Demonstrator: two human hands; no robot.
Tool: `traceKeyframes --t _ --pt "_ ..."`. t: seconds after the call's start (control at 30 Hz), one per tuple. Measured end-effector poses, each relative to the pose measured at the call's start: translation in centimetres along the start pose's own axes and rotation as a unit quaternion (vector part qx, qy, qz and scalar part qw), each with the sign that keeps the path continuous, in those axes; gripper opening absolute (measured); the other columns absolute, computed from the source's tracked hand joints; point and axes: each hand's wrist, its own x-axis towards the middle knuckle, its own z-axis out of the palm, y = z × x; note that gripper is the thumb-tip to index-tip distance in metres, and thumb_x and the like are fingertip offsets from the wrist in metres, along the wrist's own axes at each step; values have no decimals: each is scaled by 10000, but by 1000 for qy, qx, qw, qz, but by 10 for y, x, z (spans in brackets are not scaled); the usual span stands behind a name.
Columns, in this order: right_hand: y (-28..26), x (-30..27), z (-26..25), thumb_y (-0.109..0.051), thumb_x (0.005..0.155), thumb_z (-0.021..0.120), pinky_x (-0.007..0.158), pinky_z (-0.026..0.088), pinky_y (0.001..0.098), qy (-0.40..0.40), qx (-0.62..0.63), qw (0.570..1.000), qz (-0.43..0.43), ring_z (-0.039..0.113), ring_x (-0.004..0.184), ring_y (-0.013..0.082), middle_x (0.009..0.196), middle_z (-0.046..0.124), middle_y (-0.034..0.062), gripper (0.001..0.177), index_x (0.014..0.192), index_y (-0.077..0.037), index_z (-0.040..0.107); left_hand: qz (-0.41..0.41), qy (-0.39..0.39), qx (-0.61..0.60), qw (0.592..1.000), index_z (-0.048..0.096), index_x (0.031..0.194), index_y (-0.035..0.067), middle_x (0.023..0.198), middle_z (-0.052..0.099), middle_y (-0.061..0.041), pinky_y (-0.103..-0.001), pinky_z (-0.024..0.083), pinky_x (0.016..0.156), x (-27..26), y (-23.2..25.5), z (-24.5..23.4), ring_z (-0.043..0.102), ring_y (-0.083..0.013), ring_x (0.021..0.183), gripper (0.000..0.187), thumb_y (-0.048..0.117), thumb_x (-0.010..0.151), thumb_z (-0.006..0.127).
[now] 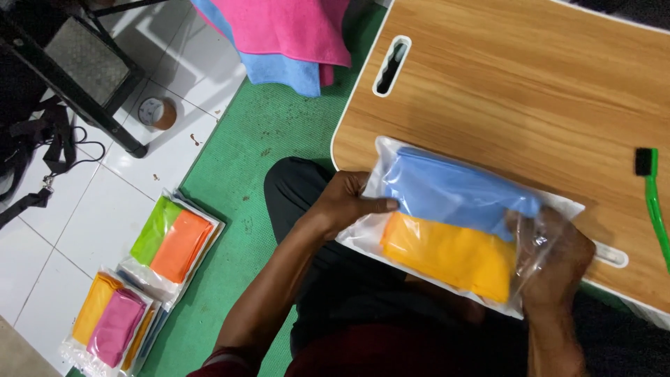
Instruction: The person places blue and yellow cloths into a clear plastic bag, seals it, and sets it aside. Then the person brushes a pink cloth with a green brush, folds it, and places it on the table. Finally, the person brushes a blue cloth and folds it.
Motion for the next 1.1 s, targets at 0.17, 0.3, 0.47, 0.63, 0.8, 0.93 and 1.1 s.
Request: traceKeyframes --t 0.17,0.3,0.47,0.63,0.8,0.93,1.1 --pt "-15 15 -38 -37 881 770 836 424 296 -152 -35 988 -13 544 981 143 1058 621 53 210 1081 -34 704 55 107 66 991 543 695 143 713 516 47 -250 366 626 -2 -8 11 462 -52 666 367 166 771 902" --pt "-32 14 -64 -169 892 727 756 458 325 -167 -219 960 -54 677 898 148 1041 764 48 285 1165 -127 801 73 141 76 984 251 589 232 600 212 91 -289 189 548 -10 0 18 198 -58 549 671 196 814 883" --pt "-55 5 -61 -131 762 852 842 484 254 -163 -146 969 110 669 929 95 1034 791 30 373 1133 -121 813 68 78 -4 995 764 983 63 900 766 -3 -275 565 705 -6 -16 11 675 -80 794 217 170 818 856" --pt "-32 7 -54 -92 715 873 863 507 261 -190 -73 967 155 655 997 110 1109 777 42 488 1194 -72 780 56 16 -77 995 716 1128 12 1035 774 -85 -335 650 834 -14 -1 8 738 -166 911 331 129 838 821" --pt "-13 9 -35 -15 701 898 695 534 290 -215 34 963 159 628 807 119 867 705 24 285 922 -47 720 93 -24 -42 995 691 1177 40 1112 739 -26 -341 577 1015 -11 -4 3 677 -137 1082 341 136 873 811" --pt "-30 20 -16 -368 720 858 699 530 356 -297 -264 913 90 742 825 158 876 817 12 229 802 -160 812 81 -37 -49 995 671 1182 37 1096 730 -26 -319 582 967 -14 0 2 673 -125 1046 378 180 865 819" --pt "-19 19 -34 -35 709 875 539 526 311 -301 47 944 124 724 580 201 647 762 125 163 664 9 725 70 -33 -23 997 666 1193 34 1102 730 -23 -323 601 945 -17 -4 -7 685 -125 1037 389 190 868 811"
